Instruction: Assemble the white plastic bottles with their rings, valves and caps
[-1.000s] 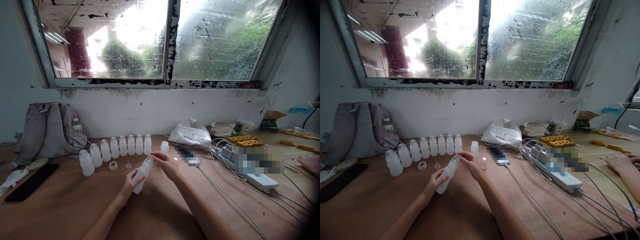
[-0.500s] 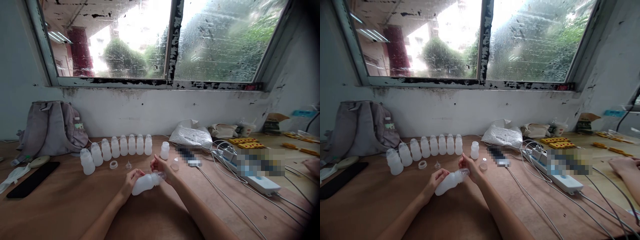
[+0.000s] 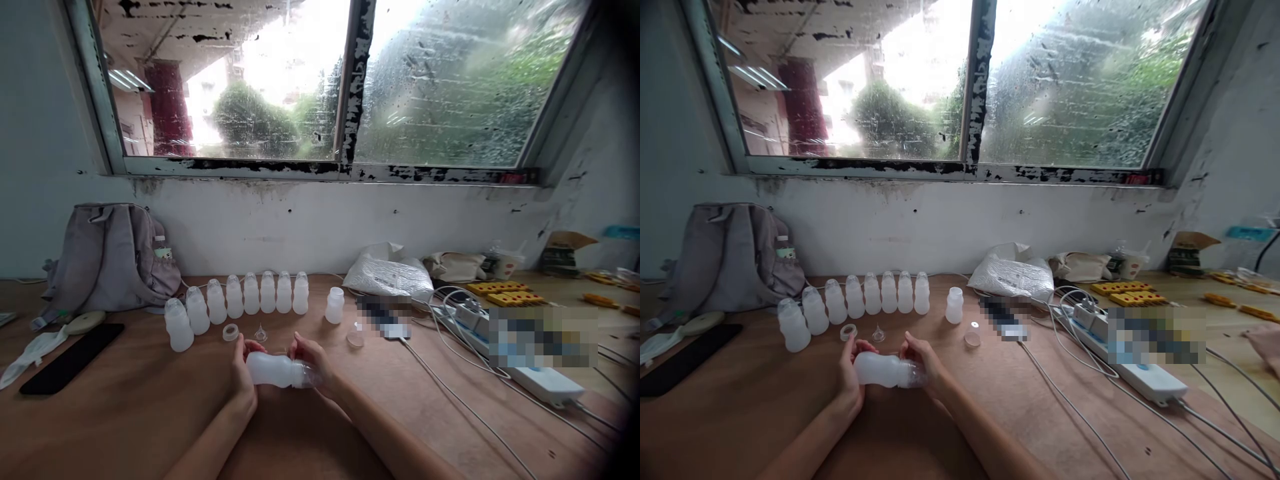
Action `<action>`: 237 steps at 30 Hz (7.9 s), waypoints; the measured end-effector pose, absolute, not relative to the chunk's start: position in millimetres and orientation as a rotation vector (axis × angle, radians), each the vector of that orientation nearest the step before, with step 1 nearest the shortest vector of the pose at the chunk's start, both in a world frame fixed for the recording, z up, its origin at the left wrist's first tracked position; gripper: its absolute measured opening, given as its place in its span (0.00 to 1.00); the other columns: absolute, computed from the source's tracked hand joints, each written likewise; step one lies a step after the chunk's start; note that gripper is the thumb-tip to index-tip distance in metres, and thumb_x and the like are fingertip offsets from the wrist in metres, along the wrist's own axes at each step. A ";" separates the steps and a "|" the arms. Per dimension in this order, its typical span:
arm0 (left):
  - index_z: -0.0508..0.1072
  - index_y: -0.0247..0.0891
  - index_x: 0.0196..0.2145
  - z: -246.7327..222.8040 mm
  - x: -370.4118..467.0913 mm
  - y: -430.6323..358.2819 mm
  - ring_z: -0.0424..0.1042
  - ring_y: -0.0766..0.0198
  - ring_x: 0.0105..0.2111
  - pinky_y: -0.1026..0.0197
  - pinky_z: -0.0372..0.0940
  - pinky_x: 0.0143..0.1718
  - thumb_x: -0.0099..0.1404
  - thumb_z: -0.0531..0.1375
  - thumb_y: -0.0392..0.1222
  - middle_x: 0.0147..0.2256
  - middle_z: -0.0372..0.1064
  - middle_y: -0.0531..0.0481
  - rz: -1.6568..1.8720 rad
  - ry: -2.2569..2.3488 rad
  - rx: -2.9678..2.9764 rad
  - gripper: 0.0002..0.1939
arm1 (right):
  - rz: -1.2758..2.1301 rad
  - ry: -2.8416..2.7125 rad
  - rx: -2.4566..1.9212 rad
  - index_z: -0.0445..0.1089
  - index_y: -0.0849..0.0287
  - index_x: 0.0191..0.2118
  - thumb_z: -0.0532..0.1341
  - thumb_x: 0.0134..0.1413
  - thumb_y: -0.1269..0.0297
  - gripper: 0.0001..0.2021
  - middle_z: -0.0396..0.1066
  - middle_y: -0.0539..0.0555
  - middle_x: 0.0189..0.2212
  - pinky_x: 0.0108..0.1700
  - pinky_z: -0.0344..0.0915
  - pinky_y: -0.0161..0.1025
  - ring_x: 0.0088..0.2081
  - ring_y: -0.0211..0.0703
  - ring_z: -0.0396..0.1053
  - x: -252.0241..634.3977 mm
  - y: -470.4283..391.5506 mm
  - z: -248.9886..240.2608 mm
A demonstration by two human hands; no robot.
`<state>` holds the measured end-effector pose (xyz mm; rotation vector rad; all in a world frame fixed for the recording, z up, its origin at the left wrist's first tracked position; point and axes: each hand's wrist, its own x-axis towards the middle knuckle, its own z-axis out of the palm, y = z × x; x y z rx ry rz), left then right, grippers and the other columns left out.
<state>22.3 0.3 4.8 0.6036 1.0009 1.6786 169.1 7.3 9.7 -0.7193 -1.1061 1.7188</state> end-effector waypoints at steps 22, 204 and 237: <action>0.63 0.39 0.40 8.1 31.5 -21.7 0.67 0.58 0.35 0.59 0.61 0.37 0.55 0.56 0.47 0.35 0.67 0.46 1.426 1.110 1.811 0.15 | 1.633 -0.884 -0.854 0.63 0.61 0.16 0.55 0.45 0.45 0.23 0.62 0.49 0.15 0.20 0.53 0.32 0.16 0.33 0.57 199.8 32.1 20.8; 0.60 0.37 0.43 -13.9 34.8 8.5 0.67 0.64 0.27 0.69 0.58 0.17 0.53 0.57 0.54 0.31 0.68 0.47 1.205 1.011 1.266 0.24 | 0.699 -1.675 -1.024 0.58 0.57 0.35 0.54 0.43 0.73 0.09 0.61 0.44 0.21 0.25 0.55 0.30 0.23 0.34 0.57 176.3 23.4 -13.8; 0.69 0.37 0.31 -7.3 8.9 19.6 0.66 0.61 0.31 0.62 0.60 0.33 0.56 0.55 0.51 0.31 0.68 0.47 1.347 1.249 1.548 0.14 | -0.117 -1.553 -1.231 0.59 0.58 0.39 0.54 0.51 0.61 0.10 0.65 0.57 0.36 0.41 0.61 0.45 0.38 0.47 0.64 231.8 51.2 22.6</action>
